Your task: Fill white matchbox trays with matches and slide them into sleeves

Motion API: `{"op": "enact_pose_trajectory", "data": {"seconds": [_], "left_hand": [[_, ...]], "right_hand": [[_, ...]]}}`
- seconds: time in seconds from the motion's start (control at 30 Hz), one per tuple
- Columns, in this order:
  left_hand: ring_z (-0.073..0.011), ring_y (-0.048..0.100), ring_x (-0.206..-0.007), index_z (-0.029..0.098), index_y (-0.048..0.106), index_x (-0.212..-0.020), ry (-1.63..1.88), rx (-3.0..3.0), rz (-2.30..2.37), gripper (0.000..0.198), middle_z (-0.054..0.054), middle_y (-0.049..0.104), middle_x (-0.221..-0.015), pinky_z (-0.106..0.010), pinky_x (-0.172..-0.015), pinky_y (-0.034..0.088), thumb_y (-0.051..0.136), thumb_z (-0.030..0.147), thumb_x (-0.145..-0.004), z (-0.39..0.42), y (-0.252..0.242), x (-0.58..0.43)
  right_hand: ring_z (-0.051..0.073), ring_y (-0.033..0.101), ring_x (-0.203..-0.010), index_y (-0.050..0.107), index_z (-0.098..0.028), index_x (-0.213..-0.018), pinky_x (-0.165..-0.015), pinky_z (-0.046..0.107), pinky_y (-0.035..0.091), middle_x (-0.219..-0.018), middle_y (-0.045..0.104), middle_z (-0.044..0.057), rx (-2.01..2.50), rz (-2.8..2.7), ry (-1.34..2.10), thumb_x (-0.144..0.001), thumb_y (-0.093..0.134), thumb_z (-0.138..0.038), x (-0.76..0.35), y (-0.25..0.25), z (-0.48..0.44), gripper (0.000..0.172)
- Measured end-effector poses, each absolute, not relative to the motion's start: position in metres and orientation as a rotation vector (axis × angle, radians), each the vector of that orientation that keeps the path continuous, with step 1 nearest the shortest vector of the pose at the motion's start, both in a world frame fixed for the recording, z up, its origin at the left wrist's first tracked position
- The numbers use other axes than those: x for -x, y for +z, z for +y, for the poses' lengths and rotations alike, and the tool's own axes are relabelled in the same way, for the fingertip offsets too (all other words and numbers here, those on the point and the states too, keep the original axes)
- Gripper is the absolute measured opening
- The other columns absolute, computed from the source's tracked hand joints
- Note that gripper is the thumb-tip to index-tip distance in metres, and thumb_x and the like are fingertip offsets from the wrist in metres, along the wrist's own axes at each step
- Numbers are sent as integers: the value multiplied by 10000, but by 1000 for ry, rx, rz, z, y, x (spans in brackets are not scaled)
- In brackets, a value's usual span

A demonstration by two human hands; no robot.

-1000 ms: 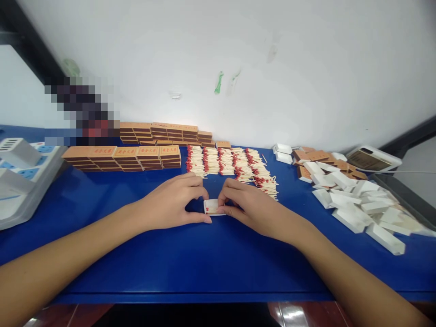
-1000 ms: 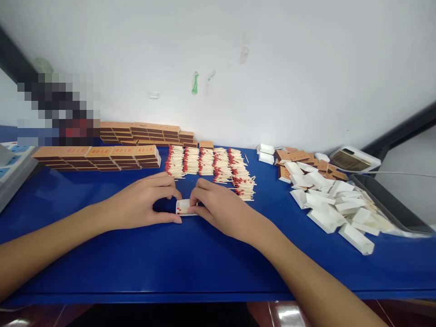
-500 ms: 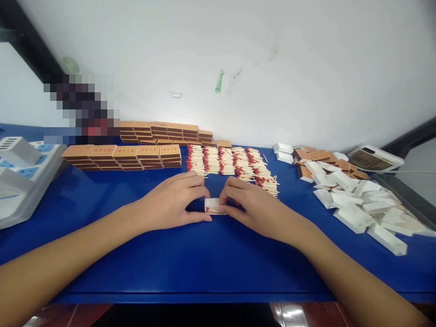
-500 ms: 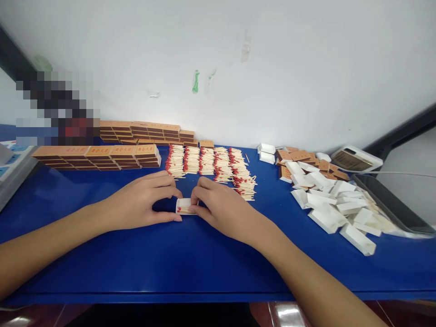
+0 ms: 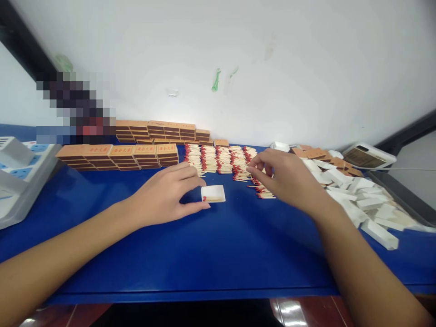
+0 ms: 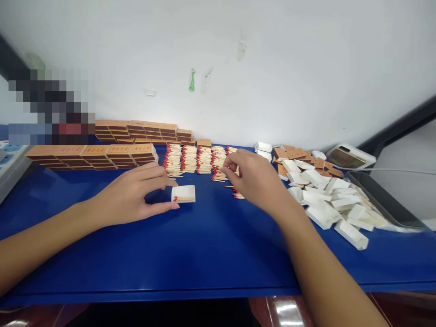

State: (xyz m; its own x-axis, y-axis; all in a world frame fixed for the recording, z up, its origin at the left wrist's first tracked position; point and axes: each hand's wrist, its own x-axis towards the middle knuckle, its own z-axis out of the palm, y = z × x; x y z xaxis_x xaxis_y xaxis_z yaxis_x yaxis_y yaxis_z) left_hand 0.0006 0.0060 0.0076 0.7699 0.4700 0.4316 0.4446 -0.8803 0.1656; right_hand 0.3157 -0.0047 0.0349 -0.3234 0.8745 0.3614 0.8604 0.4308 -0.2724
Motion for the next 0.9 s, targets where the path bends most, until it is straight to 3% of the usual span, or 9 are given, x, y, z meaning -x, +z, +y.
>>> {"op": "enact_pose_trajectory", "data": {"seconds": [0.13, 0.5, 0.7, 0.9], "left_hand": [[-223, 616, -915, 161, 731, -1115, 692, -2902, 777, 355, -64, 689, -954, -363, -836, 488, 678, 501, -1032, 9, 6, 1], [-228, 627, -938, 163, 743, -1144, 572, -2948, 735, 350, -70, 690, -973, -356, -844, 503, 642, 486, -1056, 5, 4, -1], [-227, 636, -927, 159, 740, -1137, 583, -2929, 738, 344, -68, 690, -962, -349, -825, 501, 657, 481, -1047, 4, 3, -2], [-221, 628, -914, 172, 737, -1108, 587, -2917, 725, 348, -62, 693, -952, -338, -804, 496, 667, 506, -1038, 3, 1, -5]], "right_hand": [[198, 616, -693, 737, -231, -861, -625, 319, 430, -807, 710, 51, 1572, -2362, 258, -979, 656, -369, -336, 39, 3, 199], [217, 660, -753, 750, -217, -834, -651, 330, 483, -824, 732, 56, 1646, -2480, 445, -925, 652, -281, -336, 31, 5, 149], [196, 632, -744, 732, -220, -870, -664, 329, 483, -851, 713, 51, 1480, -2369, 444, -991, 629, -319, -320, 37, -4, 187], [162, 608, -751, 754, -227, -933, -666, 295, 480, -864, 664, 27, 1216, -2281, 581, -995, 686, -265, -268, 28, -31, 100]]}}
